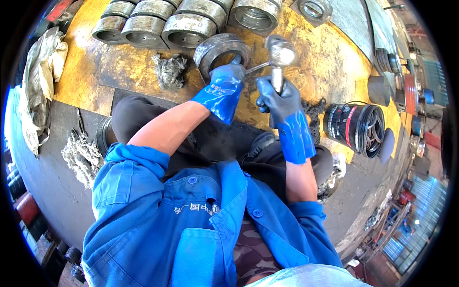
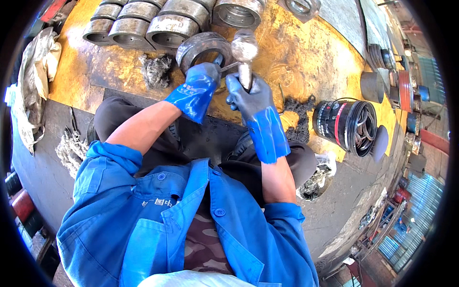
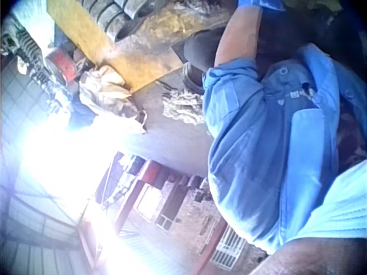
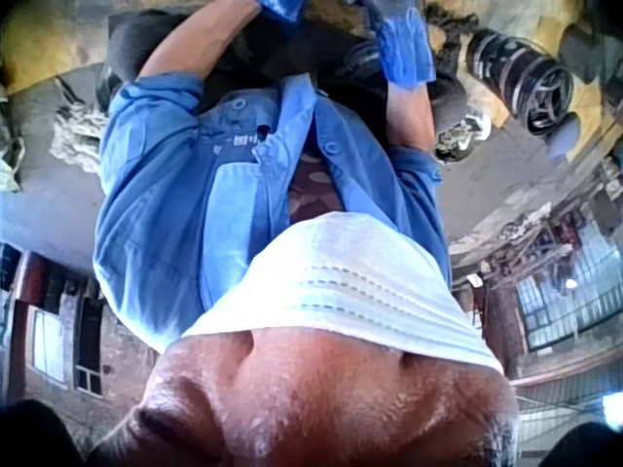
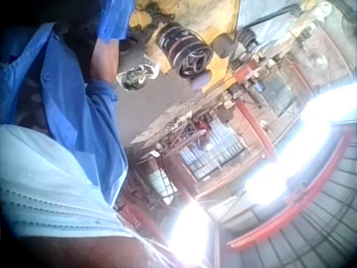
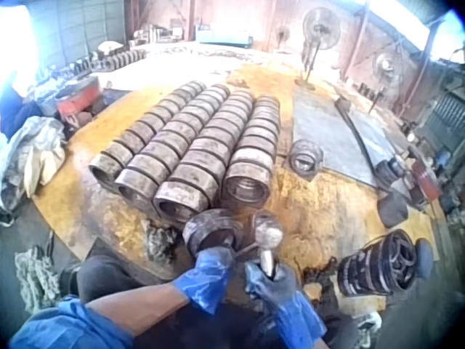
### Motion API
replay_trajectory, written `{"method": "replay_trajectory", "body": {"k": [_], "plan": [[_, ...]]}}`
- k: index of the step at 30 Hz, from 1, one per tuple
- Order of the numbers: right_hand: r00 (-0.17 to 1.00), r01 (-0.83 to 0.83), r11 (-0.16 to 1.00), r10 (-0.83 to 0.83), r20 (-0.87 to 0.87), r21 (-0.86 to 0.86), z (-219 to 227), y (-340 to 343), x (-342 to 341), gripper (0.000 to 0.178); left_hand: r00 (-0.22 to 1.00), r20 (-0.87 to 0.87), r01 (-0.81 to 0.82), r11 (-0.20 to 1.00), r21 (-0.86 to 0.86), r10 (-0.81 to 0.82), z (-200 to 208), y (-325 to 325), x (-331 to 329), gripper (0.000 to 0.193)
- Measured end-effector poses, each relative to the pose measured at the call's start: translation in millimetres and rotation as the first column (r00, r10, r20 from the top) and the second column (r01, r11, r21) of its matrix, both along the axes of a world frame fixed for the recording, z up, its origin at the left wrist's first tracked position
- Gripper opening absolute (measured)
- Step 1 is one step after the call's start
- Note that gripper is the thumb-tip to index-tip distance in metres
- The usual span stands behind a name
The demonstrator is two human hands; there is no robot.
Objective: The person sits on the floor and uses a hammer to strike metal rings, then scrapes them with a metal tool to remove residue. The person repeatedly picks up rings from a pile, cleans them, and places them into a bucket.
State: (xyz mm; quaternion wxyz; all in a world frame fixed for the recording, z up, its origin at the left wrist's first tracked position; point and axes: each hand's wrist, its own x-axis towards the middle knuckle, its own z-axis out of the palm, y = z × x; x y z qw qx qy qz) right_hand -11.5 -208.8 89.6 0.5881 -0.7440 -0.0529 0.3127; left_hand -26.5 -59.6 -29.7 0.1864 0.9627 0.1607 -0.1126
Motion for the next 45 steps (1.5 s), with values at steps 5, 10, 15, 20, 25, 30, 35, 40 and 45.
{"method": "replay_trajectory", "body": {"k": [5,10,15,20,25,30,35,40,45], "plan": [[0.998,0.015,0.997,-0.019,0.052,0.07,-39,-15,-5,0.02,0.993,-0.087,-0.089,0.996,-0.032,0.086,4,1,8,0.023],[0.977,-0.084,0.952,0.022,-0.21,-0.293,-77,-18,2,0.02,0.979,-0.132,-0.164,0.984,-0.065,0.155,8,-3,8,0.025],[0.997,0.048,0.996,-0.042,-0.069,0.081,-19,-20,-2,0.023,0.983,-0.168,-0.082,0.996,-0.028,0.077,13,-11,6,0.025],[0.991,-0.125,0.944,0.101,-0.091,-0.305,-99,-34,-3,0.017,0.992,-0.109,-0.067,0.998,-0.014,0.065,5,-11,7,0.025],[0.972,0.058,0.997,-0.045,-0.231,0.05,-60,-28,-2,0.021,0.99,-0.094,-0.104,0.994,-0.04,0.1,6,-2,10,0.023],[1.0,0.003,0.996,-0.005,0.025,0.093,-24,-19,0,0.017,0.982,-0.159,-0.118,0.99,-0.073,0.105,11,0,5,0.024],[0.956,-0.236,0.854,0.12,-0.267,-0.463,-63,-18,4,0.014,0.987,-0.124,-0.11,0.993,-0.041,0.104,-5,-5,1,0.023],[0.99,-0.028,0.999,0.023,-0.139,-0.039,-49,-24,0,0.02,0.995,-0.076,-0.068,0.996,-0.06,0.064,-8,-4,-1,0.022],[1.0,-0.004,0.996,0.003,0.016,0.084,-68,-23,-5,0.016,0.993,-0.089,-0.081,0.995,-0.06,0.075,0,-2,-1,0.022]]}}
